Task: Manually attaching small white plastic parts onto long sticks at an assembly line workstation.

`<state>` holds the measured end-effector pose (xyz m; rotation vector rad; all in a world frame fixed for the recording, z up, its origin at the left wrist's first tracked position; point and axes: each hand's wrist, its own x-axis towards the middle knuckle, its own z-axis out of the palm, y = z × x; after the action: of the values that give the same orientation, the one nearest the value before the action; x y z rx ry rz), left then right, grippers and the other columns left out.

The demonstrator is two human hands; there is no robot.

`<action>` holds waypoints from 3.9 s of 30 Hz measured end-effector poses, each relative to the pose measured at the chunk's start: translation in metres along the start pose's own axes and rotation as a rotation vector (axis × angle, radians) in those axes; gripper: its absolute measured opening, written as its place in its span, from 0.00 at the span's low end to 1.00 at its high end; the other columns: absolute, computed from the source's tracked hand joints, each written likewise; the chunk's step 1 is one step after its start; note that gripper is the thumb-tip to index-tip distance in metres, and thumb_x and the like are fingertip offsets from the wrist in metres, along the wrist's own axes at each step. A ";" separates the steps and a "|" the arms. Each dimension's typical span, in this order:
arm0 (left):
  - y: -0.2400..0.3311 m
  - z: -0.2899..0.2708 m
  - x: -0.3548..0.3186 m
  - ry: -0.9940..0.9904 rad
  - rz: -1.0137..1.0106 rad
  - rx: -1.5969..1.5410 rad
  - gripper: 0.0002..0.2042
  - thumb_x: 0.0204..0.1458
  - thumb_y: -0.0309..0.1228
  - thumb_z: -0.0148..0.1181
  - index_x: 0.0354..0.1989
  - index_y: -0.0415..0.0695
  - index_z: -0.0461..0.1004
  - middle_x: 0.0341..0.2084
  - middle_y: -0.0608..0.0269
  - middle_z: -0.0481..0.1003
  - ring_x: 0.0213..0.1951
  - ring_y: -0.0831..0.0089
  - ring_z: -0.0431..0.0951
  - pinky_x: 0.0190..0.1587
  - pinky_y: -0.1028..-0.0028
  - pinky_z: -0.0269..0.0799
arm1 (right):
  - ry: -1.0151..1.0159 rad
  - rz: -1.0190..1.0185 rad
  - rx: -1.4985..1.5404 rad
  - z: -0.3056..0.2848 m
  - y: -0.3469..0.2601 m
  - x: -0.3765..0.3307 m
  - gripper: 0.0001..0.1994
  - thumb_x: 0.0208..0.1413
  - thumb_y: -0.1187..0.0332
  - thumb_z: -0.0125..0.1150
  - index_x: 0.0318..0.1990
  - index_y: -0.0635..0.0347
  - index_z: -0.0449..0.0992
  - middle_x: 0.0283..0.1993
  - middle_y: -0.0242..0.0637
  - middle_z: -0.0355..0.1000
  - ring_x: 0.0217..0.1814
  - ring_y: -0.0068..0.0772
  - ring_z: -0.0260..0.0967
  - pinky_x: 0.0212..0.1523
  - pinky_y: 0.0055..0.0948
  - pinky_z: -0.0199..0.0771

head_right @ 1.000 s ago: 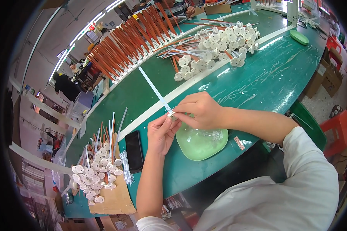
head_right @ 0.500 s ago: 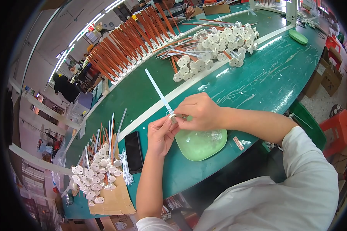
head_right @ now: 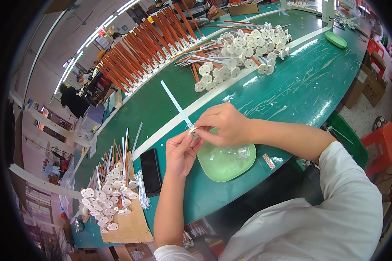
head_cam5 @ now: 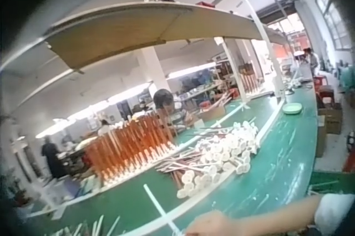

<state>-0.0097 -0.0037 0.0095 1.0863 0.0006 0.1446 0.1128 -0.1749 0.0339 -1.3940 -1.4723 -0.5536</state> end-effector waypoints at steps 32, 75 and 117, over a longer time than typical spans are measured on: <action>0.001 0.003 0.001 -0.063 0.131 0.075 0.16 0.61 0.21 0.60 0.56 0.32 0.76 0.50 0.50 0.79 0.52 0.60 0.80 0.60 0.59 0.77 | 0.113 -0.194 -0.193 0.004 0.004 -0.005 0.10 0.38 0.77 0.70 0.33 0.61 0.81 0.29 0.34 0.78 0.28 0.34 0.77 0.27 0.31 0.78; -0.003 -0.003 -0.001 -0.031 0.275 0.306 0.22 0.55 0.13 0.61 0.60 0.35 0.74 0.57 0.49 0.75 0.58 0.62 0.76 0.59 0.61 0.75 | 0.114 -0.458 -0.293 -0.005 0.006 0.002 0.13 0.39 0.77 0.73 0.36 0.62 0.81 0.35 0.35 0.78 0.31 0.33 0.79 0.24 0.25 0.78; 0.008 -0.003 0.001 -0.015 0.311 0.490 0.21 0.51 0.15 0.65 0.57 0.34 0.77 0.55 0.54 0.77 0.57 0.68 0.75 0.62 0.67 0.68 | 0.059 -0.418 -0.251 0.002 0.012 -0.003 0.12 0.43 0.78 0.71 0.38 0.64 0.81 0.33 0.36 0.77 0.31 0.33 0.79 0.21 0.28 0.77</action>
<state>-0.0101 0.0024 0.0155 1.5733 -0.1541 0.4318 0.1225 -0.1721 0.0276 -1.2444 -1.7000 -1.0638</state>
